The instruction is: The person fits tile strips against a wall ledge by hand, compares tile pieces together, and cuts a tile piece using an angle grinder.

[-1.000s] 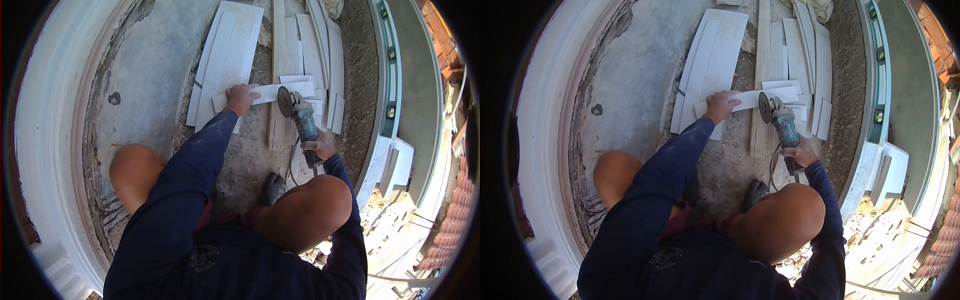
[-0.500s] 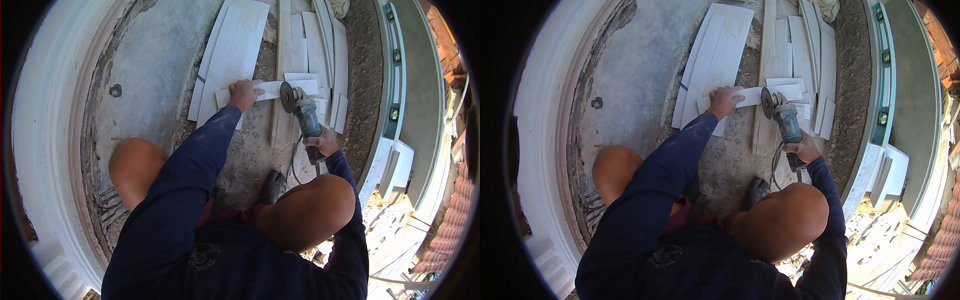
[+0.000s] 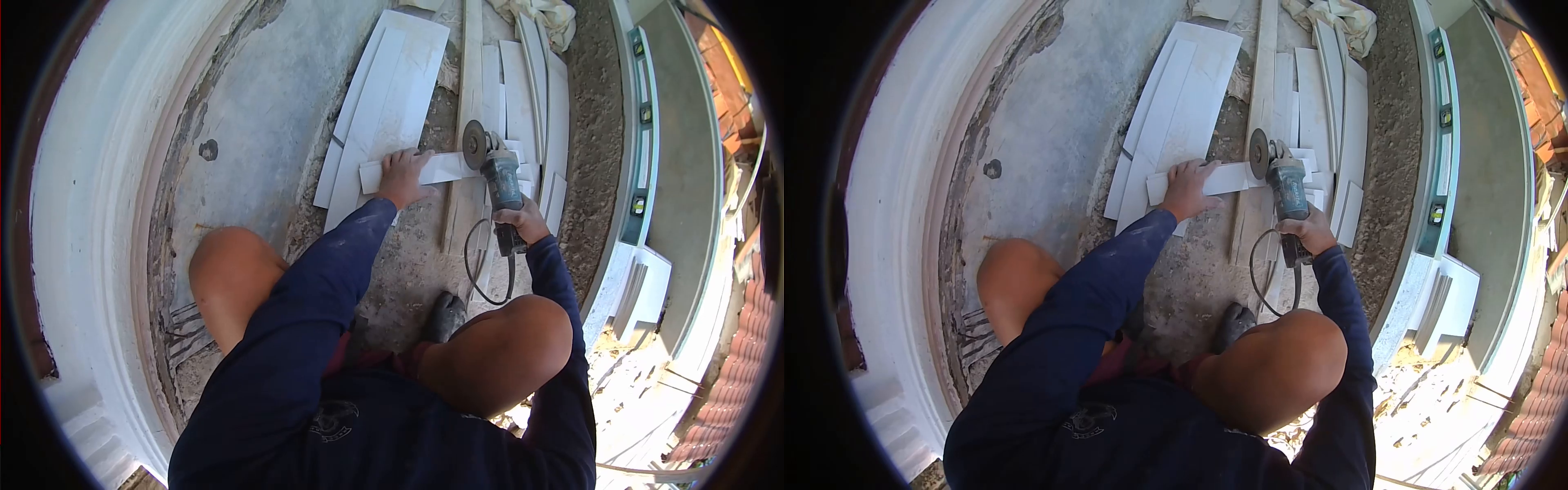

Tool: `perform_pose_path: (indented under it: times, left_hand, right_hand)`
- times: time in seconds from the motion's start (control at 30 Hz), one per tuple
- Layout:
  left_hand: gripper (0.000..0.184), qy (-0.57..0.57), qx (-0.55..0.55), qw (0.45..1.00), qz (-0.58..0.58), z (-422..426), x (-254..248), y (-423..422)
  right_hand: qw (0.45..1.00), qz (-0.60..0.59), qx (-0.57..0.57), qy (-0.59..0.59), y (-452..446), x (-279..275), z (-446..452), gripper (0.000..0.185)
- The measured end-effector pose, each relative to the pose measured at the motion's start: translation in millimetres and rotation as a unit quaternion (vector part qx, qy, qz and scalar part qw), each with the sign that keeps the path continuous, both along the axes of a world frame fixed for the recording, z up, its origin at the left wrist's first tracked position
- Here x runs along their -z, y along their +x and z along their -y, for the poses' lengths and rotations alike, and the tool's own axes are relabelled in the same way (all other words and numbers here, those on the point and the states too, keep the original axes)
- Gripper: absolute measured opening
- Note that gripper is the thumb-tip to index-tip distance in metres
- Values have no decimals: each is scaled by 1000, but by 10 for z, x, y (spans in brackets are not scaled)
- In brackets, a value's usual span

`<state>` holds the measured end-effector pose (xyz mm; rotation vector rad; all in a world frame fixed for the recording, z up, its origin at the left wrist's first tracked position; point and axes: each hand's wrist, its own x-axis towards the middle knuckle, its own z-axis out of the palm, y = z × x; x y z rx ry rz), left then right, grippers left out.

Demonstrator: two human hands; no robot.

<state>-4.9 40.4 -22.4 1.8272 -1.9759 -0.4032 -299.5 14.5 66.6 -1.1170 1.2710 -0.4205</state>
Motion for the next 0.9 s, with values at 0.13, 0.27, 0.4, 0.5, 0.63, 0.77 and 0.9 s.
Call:
perform_pose_path:
  times: [0.13, 0.27, 0.4, 0.5, 0.63, 0.77, 0.9]
  left_hand:
    - [79, 14, -16, 999, 49, -220, 31, -96]
    - [76, 17, -38, 995, 90, -610, 51, -163]
    - [76, 28, -34, 996, 73, -935, 4, -156]
    - [76, 15, -30, 999, 12, -937, -19, -122]
    - [73, 27, -110, 992, 61, -566, -36, -64]
    - [60, 41, -59, 996, 58, -324, 33, 84]
    - [53, -53, -45, 995, 77, -95, 189, 100]
  right_hand:
    - [1000, -9, 3, -23, -210, 35, -210, 54]
    - [999, -31, 10, -34, -398, 101, -453, 56]
    - [1000, -16, 8, -11, -459, 25, -631, 53]
    - [1000, -9, 3, 5, -455, -34, -666, 51]
    - [1000, -12, -1, -11, -497, -17, -663, 49]
    - [998, -15, -20, -49, -583, 199, -633, 47]
    - [997, -44, -38, -47, -549, 199, -581, 50]
